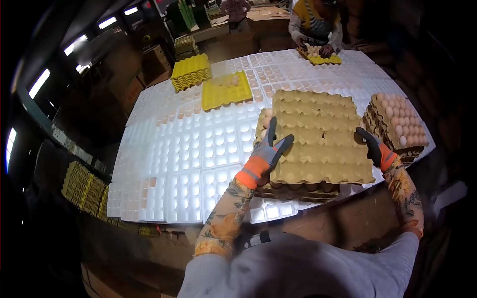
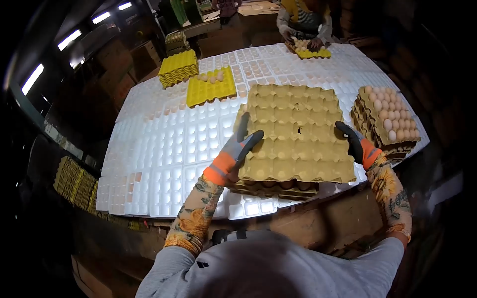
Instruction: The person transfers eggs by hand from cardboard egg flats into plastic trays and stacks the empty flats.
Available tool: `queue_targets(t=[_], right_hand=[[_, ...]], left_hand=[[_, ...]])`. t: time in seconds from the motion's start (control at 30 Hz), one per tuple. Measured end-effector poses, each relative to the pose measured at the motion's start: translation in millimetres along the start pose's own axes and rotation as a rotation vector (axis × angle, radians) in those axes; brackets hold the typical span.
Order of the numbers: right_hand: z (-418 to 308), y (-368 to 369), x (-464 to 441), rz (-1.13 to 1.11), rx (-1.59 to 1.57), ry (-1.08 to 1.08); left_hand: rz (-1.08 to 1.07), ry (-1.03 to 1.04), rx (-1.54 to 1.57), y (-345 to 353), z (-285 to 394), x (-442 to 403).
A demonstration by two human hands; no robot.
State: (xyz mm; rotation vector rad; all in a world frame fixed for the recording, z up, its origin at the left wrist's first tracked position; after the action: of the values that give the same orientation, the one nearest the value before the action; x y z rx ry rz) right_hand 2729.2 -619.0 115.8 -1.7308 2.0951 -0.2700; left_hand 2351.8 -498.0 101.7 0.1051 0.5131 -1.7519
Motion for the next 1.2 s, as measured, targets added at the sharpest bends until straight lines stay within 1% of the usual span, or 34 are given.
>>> queue_targets(t=[0.07, 0.1, 0.13, 0.17, 0.2, 0.27, 0.3, 0.37, 0.4, 0.47, 0.53, 0.6, 0.63, 0.7, 0.73, 0.77, 0.8, 0.83, 0.87, 0.9, 0.93, 0.97, 1.0, 1.03, 1.07, 1.1, 1.13, 1.17, 1.2], right_hand=[[-30.8, -12.8, 23.1, -0.109, 0.173, -0.220], [-42.3, -15.9, 24.7, -0.094, 0.184, -0.305], [-42.5, -17.6, 23.0, -0.089, 0.193, -0.342], [-33.2, -19.4, 22.8, -0.072, 0.187, -0.328], [-19.5, -19.3, 20.8, -0.056, 0.176, -0.307], [9.8, -16.7, 19.7, -0.039, 0.147, -0.276], [23.7, -19.2, 18.7, -0.028, 0.138, -0.282], [20.5, -24.3, 24.7, 0.020, 0.124, -0.214], [19.5, -27.9, 24.8, 0.062, 0.124, -0.171], [22.2, -36.0, 22.0, 0.166, 0.129, -0.090], [25.9, -48.5, 16.2, 0.274, 0.126, -0.026], [31.4, -65.6, 15.1, 0.390, 0.119, 0.040], [34.2, -77.1, 12.5, 0.452, 0.115, 0.068], [40.5, -105.3, 7.8, 0.576, 0.093, 0.112], [43.9, -118.4, 4.0, 0.640, 0.071, 0.138], [48.4, -135.5, 0.6, 0.707, 0.045, 0.159], [52.4, -157.1, -2.8, 0.791, 0.033, 0.164], [57.9, -176.5, -5.6, 0.875, 0.017, 0.190], [63.1, -199.5, -9.6, 0.977, 0.053, 0.213], [65.9, -223.9, -12.6, 1.116, 0.183, 0.243], [61.4, -240.4, -14.6, 1.279, 0.475, 0.309], [45.8, -239.8, -17.9, 1.501, 1.050, 0.432], [10.5, -208.5, -21.9, 1.658, 1.319, 0.319], [-36.4, -156.0, -25.4, 1.571, 1.284, 0.100], [-27.3, -129.6, -37.5, 1.215, 0.622, -0.433], [-66.5, -40.6, -35.3, 0.822, 0.101, -0.433], [-95.9, 31.8, -24.7, 0.477, 0.121, -0.373], [-124.6, 91.6, -6.8, 0.151, 0.135, -0.231], [-122.5, 133.2, -2.9, 0.037, 0.360, -0.547]], left_hand=[[0.011, -0.147, 0.084, -2.4, 4.4, -3.8], [0.023, -0.220, 0.127, -4.8, 13.0, -4.4], [0.059, -0.214, 0.144, -5.4, 24.9, -4.5], [0.133, -0.058, 0.161, -4.9, 28.8, -8.1], [0.088, -0.215, 0.248, -4.1, 37.4, -8.7], [-0.136, -0.477, 0.702, -1.7, 39.1, -7.7], [-0.171, -0.282, 0.602, -14.0, 51.5, 2.5], [-0.215, -0.247, 0.719, -11.2, 38.9, -5.8], [-0.140, -0.035, 0.424, -6.9, 48.8, -4.1], [-0.018, 0.009, 0.151, -8.7, 63.5, -4.5], [-0.110, -0.168, 0.704, -12.5, 46.8, -19.2], [-0.130, -0.094, 0.800, -31.9, 55.3, -27.3], [-0.019, -0.058, 0.802, -45.6, 55.0, -28.6], [0.251, 0.015, 0.546, -75.1, 41.1, -23.0], [0.383, 0.082, 0.299, -86.4, 36.4, -13.8], [0.361, 0.114, 0.042, -100.8, 20.8, -0.6], [0.279, 0.074, -0.087, -106.0, 27.0, 17.1], [0.126, 0.096, -0.177, -104.8, 34.8, 34.1], [-0.029, 0.071, -0.249, -99.8, 37.0, 51.0], [-0.166, 0.203, -0.400, -93.4, 35.4, 64.9], [-0.301, 0.258, -0.642, -86.0, 39.9, 73.1], [-0.333, 0.239, -0.808, -76.7, 37.3, 81.7], [-0.359, 0.222, -0.976, -70.3, 33.4, 89.3], [-0.221, 0.391, -0.900, -71.0, 24.6, 93.2], [-0.228, 0.394, -0.897, -71.6, 17.1, 92.2], [-0.215, 0.295, -0.684, -73.5, 10.7, 91.8], [-0.223, 0.172, -0.516, -76.9, 9.7, 90.7], [-0.217, 0.048, -0.338, -80.4, 8.6, 89.6], [-0.197, -0.070, -0.168, -83.9, 7.3, 88.5]])
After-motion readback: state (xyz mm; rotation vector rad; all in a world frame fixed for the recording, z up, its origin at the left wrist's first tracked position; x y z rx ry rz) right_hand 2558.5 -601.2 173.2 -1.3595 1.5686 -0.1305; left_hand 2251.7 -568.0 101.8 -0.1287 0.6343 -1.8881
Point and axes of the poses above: each hand's wrist, its own x-axis away from the middle knuckle, its own y-axis out of the palm, z = x × y, the point moved 1 cm from there along -x, towards the middle knuckle, and after that the axes turned 11 degrees about z, right-handed, at the moved point
